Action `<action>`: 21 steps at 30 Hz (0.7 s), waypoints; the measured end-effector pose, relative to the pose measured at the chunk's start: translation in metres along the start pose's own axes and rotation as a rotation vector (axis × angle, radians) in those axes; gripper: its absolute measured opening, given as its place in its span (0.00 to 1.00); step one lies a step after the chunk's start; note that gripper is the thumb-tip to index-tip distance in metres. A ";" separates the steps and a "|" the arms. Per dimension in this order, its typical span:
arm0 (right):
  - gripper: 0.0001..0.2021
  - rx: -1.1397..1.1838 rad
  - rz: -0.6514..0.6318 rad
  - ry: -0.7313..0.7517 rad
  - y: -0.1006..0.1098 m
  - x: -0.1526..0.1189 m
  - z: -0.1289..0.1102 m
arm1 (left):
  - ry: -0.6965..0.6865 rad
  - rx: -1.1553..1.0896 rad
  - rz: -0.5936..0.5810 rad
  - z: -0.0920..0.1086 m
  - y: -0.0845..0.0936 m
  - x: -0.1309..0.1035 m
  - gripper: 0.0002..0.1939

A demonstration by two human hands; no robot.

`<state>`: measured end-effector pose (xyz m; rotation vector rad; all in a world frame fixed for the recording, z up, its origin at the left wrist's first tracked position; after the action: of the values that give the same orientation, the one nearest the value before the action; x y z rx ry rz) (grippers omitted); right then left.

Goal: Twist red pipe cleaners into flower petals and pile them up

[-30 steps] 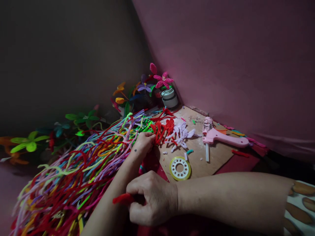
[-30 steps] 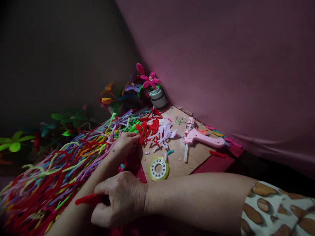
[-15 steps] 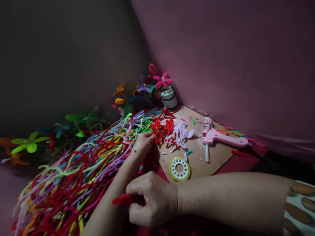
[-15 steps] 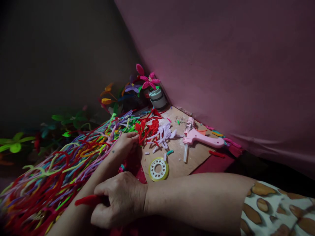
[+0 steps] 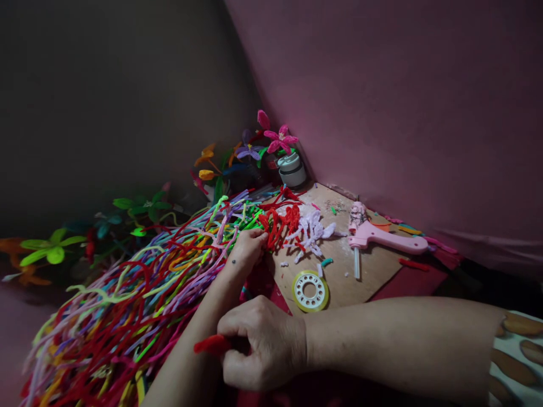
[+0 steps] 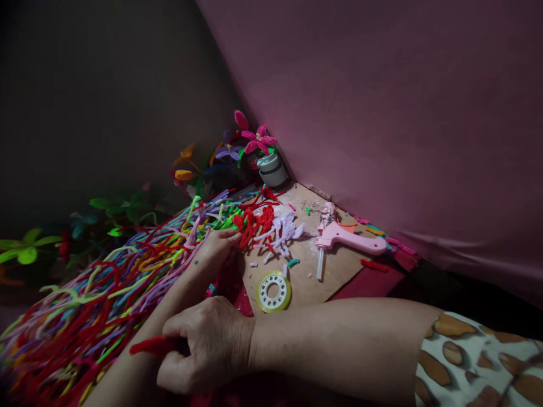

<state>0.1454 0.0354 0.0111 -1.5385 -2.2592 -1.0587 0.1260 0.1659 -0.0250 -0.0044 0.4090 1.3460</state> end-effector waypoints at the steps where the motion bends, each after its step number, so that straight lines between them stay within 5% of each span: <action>1: 0.08 0.001 -0.003 -0.003 0.000 0.000 0.000 | -0.001 0.000 -0.001 0.000 0.000 0.000 0.12; 21: 0.10 0.050 0.036 0.035 0.003 -0.001 -0.002 | -0.033 0.045 0.004 0.003 0.000 -0.002 0.13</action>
<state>0.1480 0.0343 0.0130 -1.5232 -2.2091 -1.0036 0.1271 0.1651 -0.0215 0.0562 0.4120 1.3387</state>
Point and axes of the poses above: each hand's wrist, its own x-axis towards the middle knuckle, its own y-axis out of the back of the hand, z = x × y, the point moved 6 cm from there along x, towards the middle knuckle, and after that the axes turned 11 degrees about -x, right-handed, at the moved point
